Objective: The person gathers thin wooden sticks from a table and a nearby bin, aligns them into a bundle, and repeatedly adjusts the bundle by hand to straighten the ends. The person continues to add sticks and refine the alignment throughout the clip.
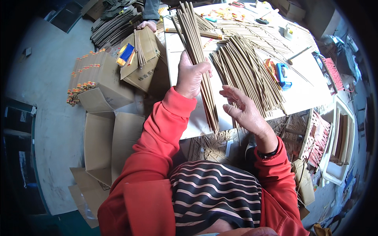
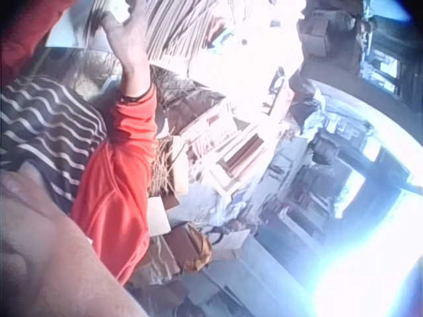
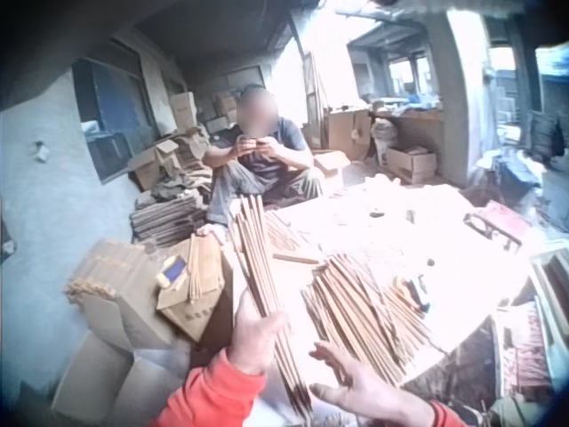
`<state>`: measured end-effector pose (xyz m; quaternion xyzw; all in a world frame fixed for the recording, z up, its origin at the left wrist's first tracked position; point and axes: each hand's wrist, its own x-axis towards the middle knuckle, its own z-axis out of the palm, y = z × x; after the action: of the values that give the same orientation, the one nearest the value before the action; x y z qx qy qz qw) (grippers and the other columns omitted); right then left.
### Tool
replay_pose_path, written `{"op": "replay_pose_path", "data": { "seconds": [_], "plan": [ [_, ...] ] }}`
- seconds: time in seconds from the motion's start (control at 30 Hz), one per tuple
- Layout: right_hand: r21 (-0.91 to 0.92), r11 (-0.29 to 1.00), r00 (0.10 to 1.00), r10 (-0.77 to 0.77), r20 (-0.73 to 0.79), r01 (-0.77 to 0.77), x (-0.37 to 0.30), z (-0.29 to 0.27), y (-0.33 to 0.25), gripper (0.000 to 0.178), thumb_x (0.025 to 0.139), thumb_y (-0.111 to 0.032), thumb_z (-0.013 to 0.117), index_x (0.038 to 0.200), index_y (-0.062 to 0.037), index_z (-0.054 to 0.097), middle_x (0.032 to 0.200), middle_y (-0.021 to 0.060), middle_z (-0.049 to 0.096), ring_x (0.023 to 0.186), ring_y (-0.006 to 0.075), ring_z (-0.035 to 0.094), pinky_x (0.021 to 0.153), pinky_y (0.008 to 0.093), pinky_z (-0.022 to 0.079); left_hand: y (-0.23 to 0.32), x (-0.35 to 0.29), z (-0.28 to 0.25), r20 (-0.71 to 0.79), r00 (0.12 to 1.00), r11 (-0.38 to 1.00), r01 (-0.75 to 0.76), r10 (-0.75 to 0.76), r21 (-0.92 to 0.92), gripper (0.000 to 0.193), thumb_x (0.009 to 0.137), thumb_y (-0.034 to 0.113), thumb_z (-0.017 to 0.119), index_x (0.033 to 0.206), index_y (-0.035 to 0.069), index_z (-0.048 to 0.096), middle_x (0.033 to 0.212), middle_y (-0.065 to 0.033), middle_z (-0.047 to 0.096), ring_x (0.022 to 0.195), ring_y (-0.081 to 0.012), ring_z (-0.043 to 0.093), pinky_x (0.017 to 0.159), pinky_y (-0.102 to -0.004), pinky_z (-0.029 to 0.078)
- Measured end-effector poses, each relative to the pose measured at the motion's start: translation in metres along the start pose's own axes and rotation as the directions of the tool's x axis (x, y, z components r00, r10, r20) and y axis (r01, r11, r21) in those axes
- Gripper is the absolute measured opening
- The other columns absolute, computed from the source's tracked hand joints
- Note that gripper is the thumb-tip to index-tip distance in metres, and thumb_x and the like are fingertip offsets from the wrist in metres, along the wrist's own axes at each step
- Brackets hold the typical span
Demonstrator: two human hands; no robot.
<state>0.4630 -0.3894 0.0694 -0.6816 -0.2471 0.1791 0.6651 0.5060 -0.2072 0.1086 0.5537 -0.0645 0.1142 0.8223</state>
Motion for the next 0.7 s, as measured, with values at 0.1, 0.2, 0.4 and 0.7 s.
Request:
{"op": "replay_pose_path", "data": {
  "seconds": [0.1, 0.2, 0.4, 0.7],
  "plan": [
    [-0.19, 0.976, 0.992, -0.114, -0.051, 0.102, 0.007, 0.028, -0.028, 0.077, 0.075, -0.013, 0.069, 0.137, -0.0023, 0.023, 0.127, 0.018, 0.044, 0.123, 0.0243, 0.039, 0.102, 0.0369, 0.031, 0.033, -0.008, 0.017, 0.051, 0.984, 0.979, -0.177, 0.172, 0.105, 0.035, 0.069, -0.006, 0.055, 0.099, 0.003, 0.04, 0.076, -0.0049, 0.052, 0.056, -0.0105, 0.051, 0.051, -0.0232, 0.046],
    [-0.25, 0.955, 0.965, -0.206, -0.162, 0.161, 0.031, 0.061, -0.03, 0.075, 0.072, -0.015, 0.07, 0.133, -0.0027, 0.027, 0.102, 0.0202, 0.058, 0.094, 0.0237, 0.059, 0.078, 0.0308, 0.047, 0.049, -0.023, 0.024, 0.04, 0.944, 0.925, -0.329, 0.328, 0.189, 0.035, 0.07, -0.007, 0.058, 0.1, 0.002, 0.041, 0.078, -0.0048, 0.053, 0.062, -0.0102, 0.053, 0.056, -0.0231, 0.047],
    [-0.187, 0.954, 0.898, -0.285, -0.337, 0.233, 0.061, 0.08, 0.018, 0.045, 0.072, -0.012, 0.067, 0.11, -0.0001, 0.046, 0.08, 0.0146, 0.061, 0.068, 0.0192, 0.06, 0.063, 0.0304, 0.048, 0.029, -0.034, 0.001, 0.039, 0.939, 0.893, -0.337, 0.342, 0.298, 0.017, 0.075, -0.002, 0.063, 0.088, 0.002, 0.054, 0.072, -0.0005, 0.052, 0.059, -0.0068, 0.049, 0.054, -0.0205, 0.043],
    [-0.104, 0.939, 0.873, -0.344, -0.346, 0.328, 0.062, 0.1, 0.015, 0.042, 0.073, -0.009, 0.069, 0.108, -0.0017, 0.048, 0.085, 0.0134, 0.061, 0.076, 0.0186, 0.061, 0.066, 0.0299, 0.048, 0.049, -0.045, 0.001, -0.006, 0.914, 0.835, -0.368, 0.405, 0.408, 0.034, 0.073, 0.004, 0.065, 0.104, 0.002, 0.051, 0.089, -0.0045, 0.056, 0.078, -0.0121, 0.054, 0.071, -0.0262, 0.046]
  ]
}}
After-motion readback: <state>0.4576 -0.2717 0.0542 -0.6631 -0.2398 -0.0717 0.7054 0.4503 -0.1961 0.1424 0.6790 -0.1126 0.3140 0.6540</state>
